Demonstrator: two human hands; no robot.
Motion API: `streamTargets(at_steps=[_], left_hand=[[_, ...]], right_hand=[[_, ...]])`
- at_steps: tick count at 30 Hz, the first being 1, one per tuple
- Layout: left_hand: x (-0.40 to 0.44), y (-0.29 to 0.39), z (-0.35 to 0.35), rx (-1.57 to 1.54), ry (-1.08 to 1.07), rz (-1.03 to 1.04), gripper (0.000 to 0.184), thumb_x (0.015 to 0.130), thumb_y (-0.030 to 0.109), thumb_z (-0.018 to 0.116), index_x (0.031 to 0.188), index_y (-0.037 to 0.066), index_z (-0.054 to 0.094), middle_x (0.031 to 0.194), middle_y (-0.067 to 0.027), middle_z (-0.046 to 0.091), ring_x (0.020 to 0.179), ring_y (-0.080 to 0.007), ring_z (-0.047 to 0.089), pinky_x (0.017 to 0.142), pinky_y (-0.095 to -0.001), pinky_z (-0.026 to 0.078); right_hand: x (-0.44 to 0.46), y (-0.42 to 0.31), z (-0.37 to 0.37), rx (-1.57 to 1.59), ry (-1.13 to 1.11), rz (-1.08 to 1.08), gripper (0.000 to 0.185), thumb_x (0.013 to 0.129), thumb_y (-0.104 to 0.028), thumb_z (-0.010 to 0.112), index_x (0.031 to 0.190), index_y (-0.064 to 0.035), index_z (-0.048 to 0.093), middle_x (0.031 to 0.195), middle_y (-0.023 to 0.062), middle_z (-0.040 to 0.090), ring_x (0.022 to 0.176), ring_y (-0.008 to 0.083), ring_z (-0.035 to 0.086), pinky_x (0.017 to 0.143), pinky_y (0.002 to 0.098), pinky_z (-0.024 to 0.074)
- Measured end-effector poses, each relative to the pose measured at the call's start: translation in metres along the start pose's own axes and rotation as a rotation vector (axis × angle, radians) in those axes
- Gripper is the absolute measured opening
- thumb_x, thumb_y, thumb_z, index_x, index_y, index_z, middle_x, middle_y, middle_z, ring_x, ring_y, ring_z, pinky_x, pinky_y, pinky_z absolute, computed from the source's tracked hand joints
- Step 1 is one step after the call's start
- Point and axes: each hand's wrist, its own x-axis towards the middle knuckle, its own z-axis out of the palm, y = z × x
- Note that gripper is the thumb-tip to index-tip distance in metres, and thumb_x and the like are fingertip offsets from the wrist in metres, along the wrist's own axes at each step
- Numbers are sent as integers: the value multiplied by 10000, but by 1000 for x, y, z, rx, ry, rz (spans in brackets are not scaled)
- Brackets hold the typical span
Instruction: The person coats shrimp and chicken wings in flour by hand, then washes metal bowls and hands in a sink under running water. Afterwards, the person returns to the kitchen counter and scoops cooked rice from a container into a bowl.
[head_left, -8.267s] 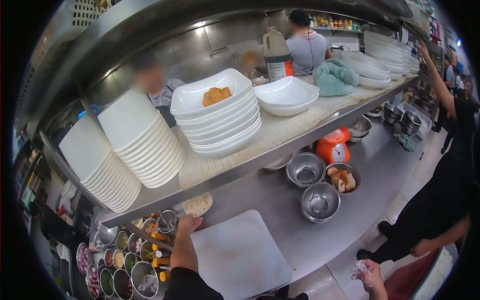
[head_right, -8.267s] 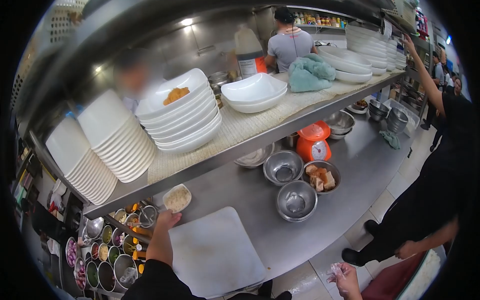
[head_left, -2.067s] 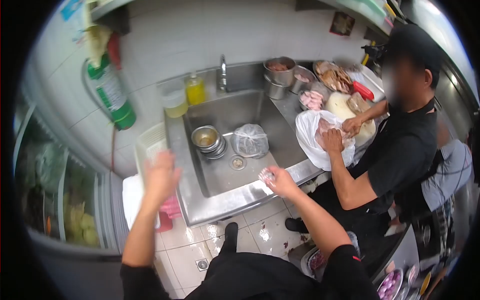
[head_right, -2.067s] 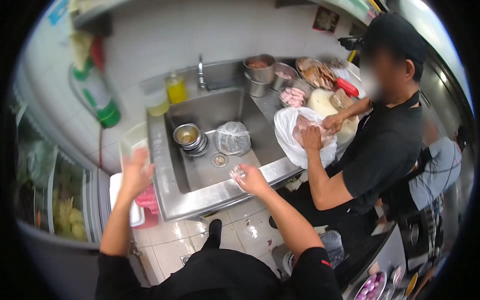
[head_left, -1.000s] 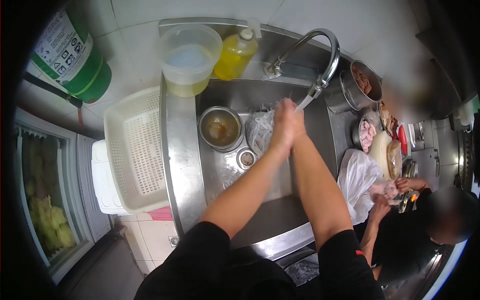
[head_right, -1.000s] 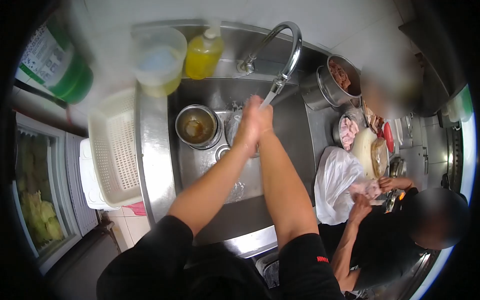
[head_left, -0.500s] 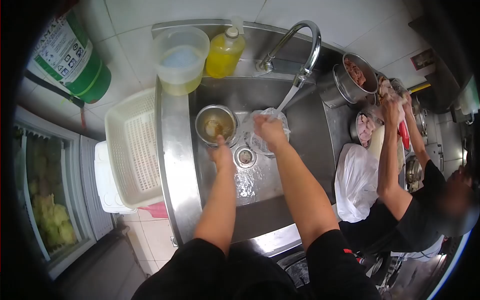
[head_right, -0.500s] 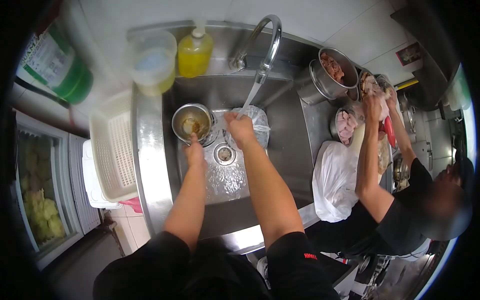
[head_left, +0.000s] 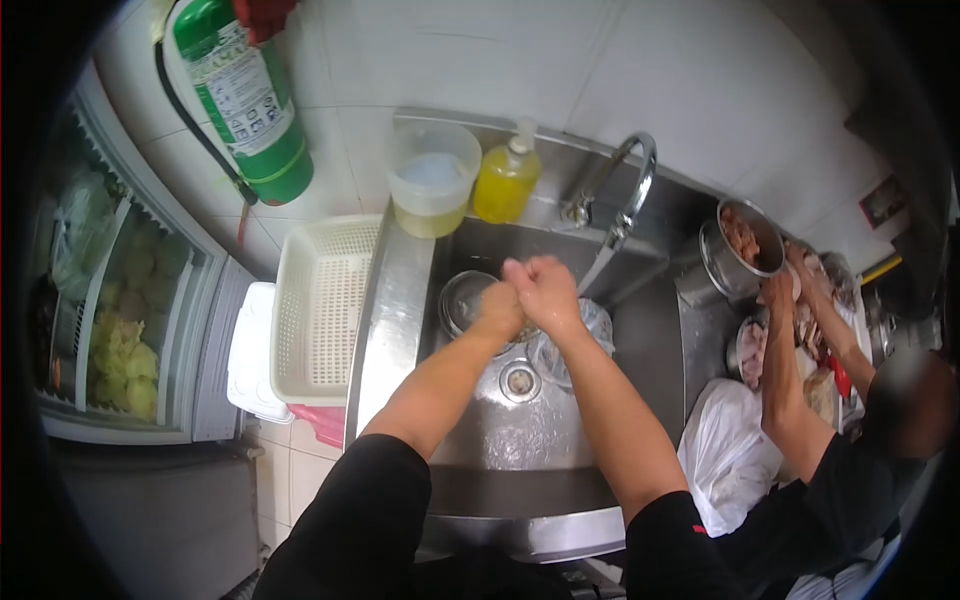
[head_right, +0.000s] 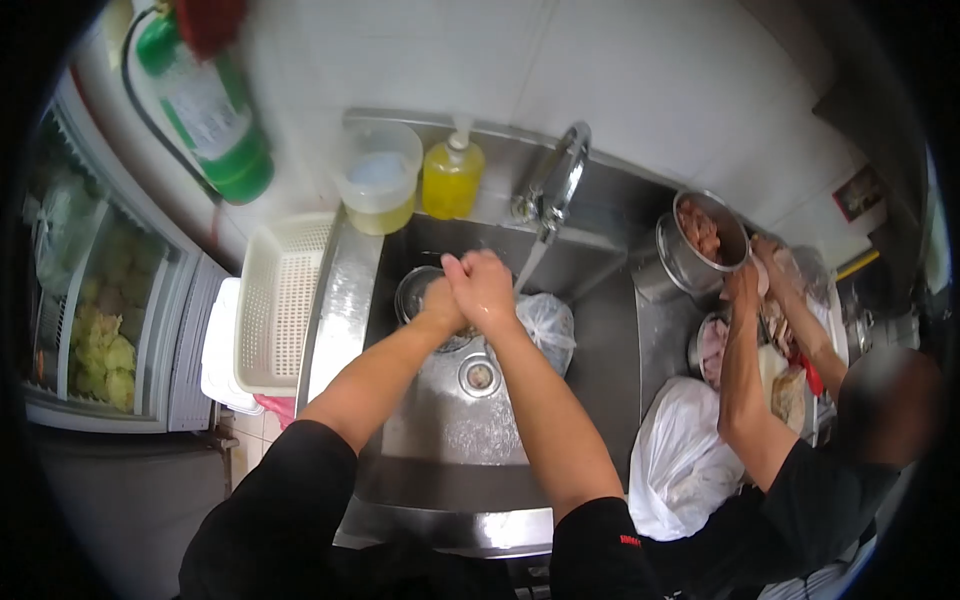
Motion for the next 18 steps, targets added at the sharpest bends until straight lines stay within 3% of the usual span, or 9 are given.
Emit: streamTargets(at_steps=[1, 2, 4, 6, 9, 11, 15, 17, 18], left_hand=[[12, -2, 22, 79, 339, 365, 399, 844, 342, 611, 1152, 89, 587, 1211, -195, 565, 1137, -359, 549, 977, -437, 426], [19, 6, 34, -66, 317, 479, 391, 843, 337, 608, 1137, 81, 597, 1214, -181, 575, 1167, -343, 520, 1010, -435, 389], [17, 25, 28, -146, 300, 572, 384, 847, 286, 588, 1169, 77, 590, 1235, -167, 584, 1176, -322, 512, 1024, -430, 373], [-13, 53, -11, -15, 306, 534, 416, 858, 195, 552, 1260, 87, 558, 1273, -166, 580, 1134, -311, 554, 985, -425, 415], [-26, 42, -8, -89, 546, 369, 403, 835, 95, 528, 1234, 75, 580, 1128, -161, 638, 1036, -311, 597, 929, -450, 446], [-40, 21, 2, -635, 544, 5, 315, 870, 141, 542, 1169, 60, 598, 1094, -143, 652, 920, -302, 640, 783, -422, 479], [-44, -11, 48, -1363, 431, -439, 313, 909, 112, 506, 1219, 85, 548, 1028, -119, 657, 757, -261, 680, 585, -370, 509], [-56, -15, 40, -1491, 225, -583, 369, 918, 102, 490, 1287, 111, 478, 1008, -127, 649, 704, -238, 669, 531, -341, 500], [-61, -18, 35, -1546, 120, -655, 402, 922, 98, 481, 1321, 123, 443, 998, -131, 646, 677, -226, 663, 504, -326, 496]], right_hand=[[15, -27, -6, 50, 74, -117, 202, 833, -202, 687, 807, -3, 660, 794, 176, 643, 747, 321, 612, 683, 382, 488], [33, -52, -9, 101, 140, -234, 203, 824, -202, 684, 808, -2, 654, 794, 201, 631, 755, 359, 600, 707, 401, 487], [73, -89, -4, 70, 208, -503, 215, 835, -218, 665, 859, -4, 666, 861, 190, 653, 797, 365, 619, 731, 410, 494], [112, -117, 2, -21, 16, -504, 218, 815, -181, 658, 959, -18, 676, 969, 190, 661, 886, 363, 631, 775, 405, 500], [167, -147, 20, -289, -362, -416, 351, 772, -140, 650, 1112, -55, 668, 1094, 185, 660, 994, 359, 633, 838, 397, 504], [199, -137, 46, -551, -640, -462, 547, 721, -130, 633, 1267, -114, 611, 1156, 183, 655, 1041, 374, 625, 888, 394, 505], [216, -117, 83, -681, -635, -412, 626, 730, -174, 639, 1329, -38, 519, 1204, 213, 623, 1079, 386, 602, 919, 392, 491], [212, -128, 82, -709, -531, -255, 628, 739, -178, 631, 1320, 17, 493, 1239, 232, 596, 1118, 387, 581, 929, 398, 482], [200, -135, 63, -464, -342, -252, 630, 740, -213, 643, 1301, 32, 493, 1248, 269, 571, 1150, 394, 560, 952, 413, 464]])
